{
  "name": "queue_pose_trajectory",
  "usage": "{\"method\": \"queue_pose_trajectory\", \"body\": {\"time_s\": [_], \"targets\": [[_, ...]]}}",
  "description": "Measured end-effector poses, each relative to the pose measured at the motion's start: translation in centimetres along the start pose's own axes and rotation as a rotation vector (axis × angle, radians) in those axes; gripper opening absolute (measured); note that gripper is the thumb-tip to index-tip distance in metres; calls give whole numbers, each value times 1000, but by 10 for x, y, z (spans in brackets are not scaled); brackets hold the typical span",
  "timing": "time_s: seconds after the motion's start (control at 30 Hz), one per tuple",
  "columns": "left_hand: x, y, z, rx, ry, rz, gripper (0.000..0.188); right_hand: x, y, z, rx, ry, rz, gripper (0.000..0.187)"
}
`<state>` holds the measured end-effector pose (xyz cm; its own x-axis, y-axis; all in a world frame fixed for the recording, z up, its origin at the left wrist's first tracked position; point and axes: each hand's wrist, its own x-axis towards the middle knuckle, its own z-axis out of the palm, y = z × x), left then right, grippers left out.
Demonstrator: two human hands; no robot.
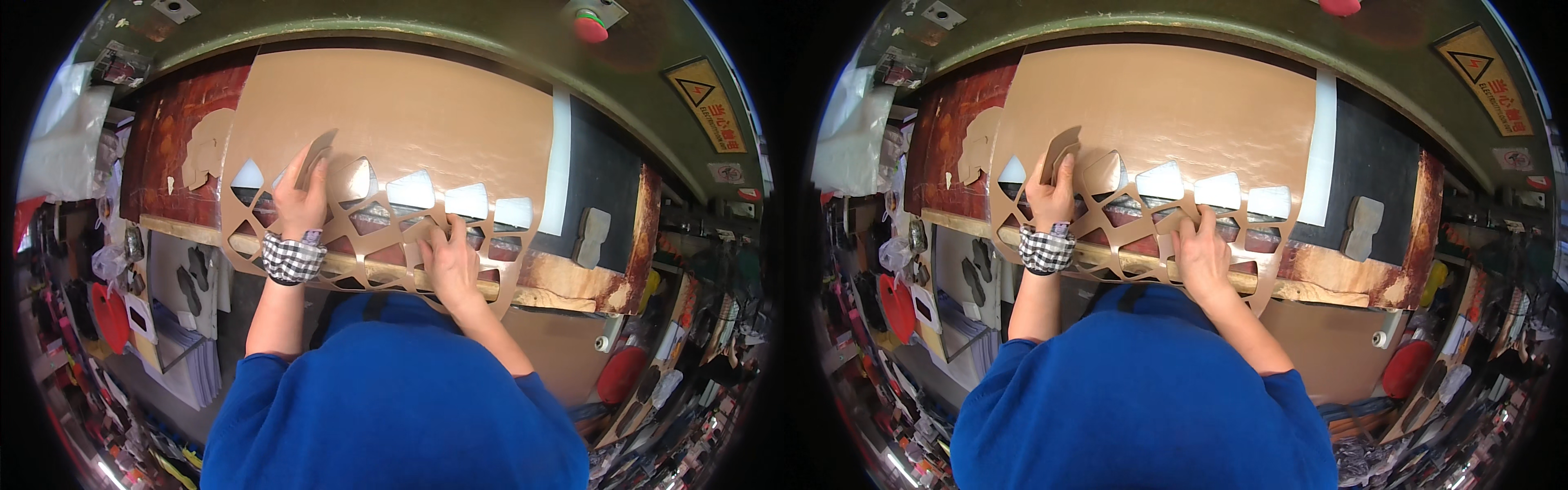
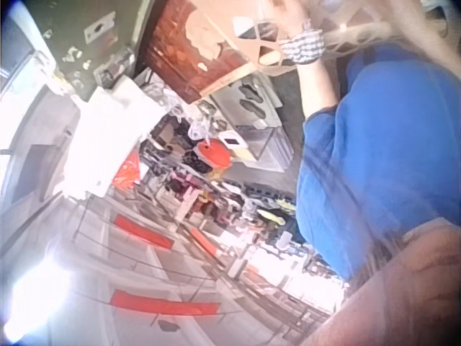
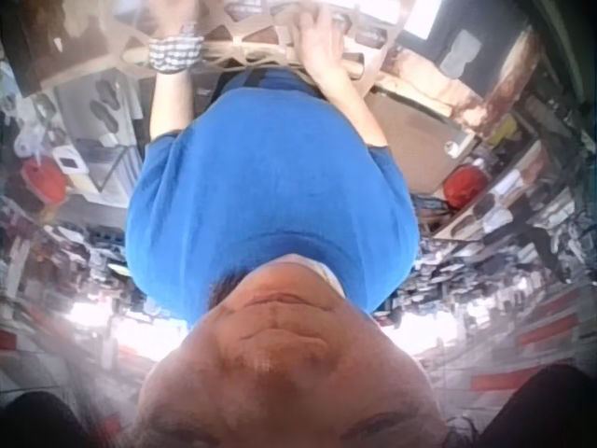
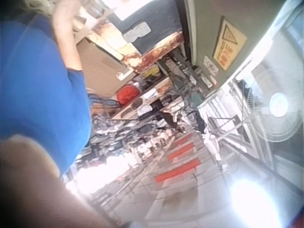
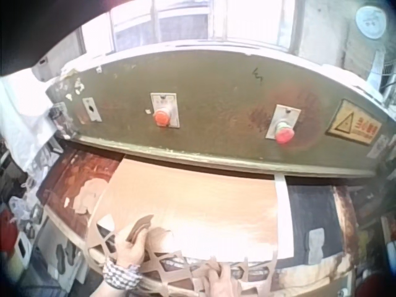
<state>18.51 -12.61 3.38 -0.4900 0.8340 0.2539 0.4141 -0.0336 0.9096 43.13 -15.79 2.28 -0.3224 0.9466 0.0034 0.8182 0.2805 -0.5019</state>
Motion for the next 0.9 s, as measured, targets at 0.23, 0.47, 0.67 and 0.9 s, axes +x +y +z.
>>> {"method": "queue_pose_trajectory", "body": {"time_s": [0.23,0.47,0.67,0.9], "targets": [[9,-4,-10,533,-486,487,64,1,-7,13,-124,16,94,36],[6,-3,-21,621,-604,591,69,0,10,10,546,110,192,17],[20,-20,-17,-63,-48,-162,38,0,3,-17,1364,433,448,10],[-16,22,-43,-300,-501,-255,44,4,-83,-50,811,377,-100,12]]}}
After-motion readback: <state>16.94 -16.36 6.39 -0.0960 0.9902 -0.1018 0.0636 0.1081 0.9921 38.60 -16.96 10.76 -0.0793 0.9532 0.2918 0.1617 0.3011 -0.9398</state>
